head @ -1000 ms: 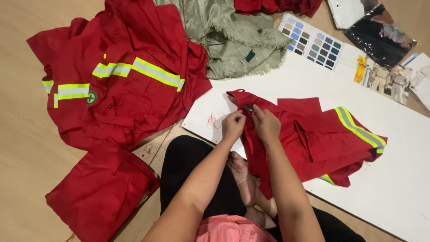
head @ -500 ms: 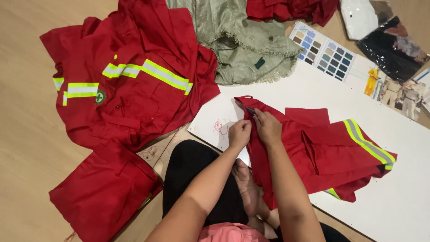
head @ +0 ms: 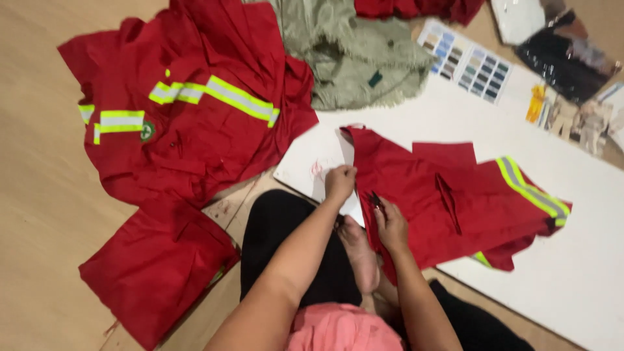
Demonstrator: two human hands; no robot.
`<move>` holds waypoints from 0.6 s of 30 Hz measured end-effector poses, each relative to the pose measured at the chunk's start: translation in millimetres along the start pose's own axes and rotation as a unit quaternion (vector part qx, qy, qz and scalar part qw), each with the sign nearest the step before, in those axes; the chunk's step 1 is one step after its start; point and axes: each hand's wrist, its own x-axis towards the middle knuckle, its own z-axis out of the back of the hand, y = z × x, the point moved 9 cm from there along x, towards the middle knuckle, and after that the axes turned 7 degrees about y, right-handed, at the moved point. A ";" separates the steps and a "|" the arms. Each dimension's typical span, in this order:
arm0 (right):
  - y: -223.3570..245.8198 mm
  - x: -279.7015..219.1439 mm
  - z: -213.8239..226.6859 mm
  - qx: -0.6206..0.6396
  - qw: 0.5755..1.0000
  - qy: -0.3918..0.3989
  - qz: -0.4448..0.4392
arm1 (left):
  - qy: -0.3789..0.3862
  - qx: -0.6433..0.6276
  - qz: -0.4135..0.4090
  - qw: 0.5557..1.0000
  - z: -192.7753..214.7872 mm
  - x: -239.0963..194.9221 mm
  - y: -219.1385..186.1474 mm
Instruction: Trimming loose threads from red workwear garments using a small hand tool while sitting on the floor.
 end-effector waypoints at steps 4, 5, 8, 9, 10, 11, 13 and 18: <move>2.0 -30.4 -5.7 -0.112 0.993 0.000 0.038 | -0.049 0.012 -0.049 0.998 7.1 2.7 -2.2; 6.3 -34.1 -6.2 -0.149 0.987 -0.001 0.059 | -0.076 0.013 -0.078 0.994 15.2 1.6 -13.2; 4.0 -38.0 -9.0 -0.154 0.986 -0.004 0.057 | -0.091 0.055 -0.152 0.983 19.2 -11.2 -39.3; 2.4 -38.5 -8.9 -0.156 0.986 -0.006 0.054 | -0.087 0.054 -0.155 0.983 16.6 -12.5 -41.3; 1.8 -38.7 -9.6 -0.160 0.985 -0.004 0.057 | -0.092 0.105 -0.197 0.970 12.9 -16.8 -52.2; 1.7 -37.5 -10.8 -0.164 0.985 -0.003 0.061 | -0.098 0.156 -0.239 0.953 9.3 -20.6 -63.2; -2.6 -38.2 -12.3 -0.166 0.984 -0.001 0.057 | -0.066 0.196 -0.196 0.959 1.6 -8.3 -52.9; 7.5 -38.7 -8.6 -0.150 0.987 -0.002 0.063 | -0.034 0.265 -0.126 0.955 -20.4 24.7 -16.7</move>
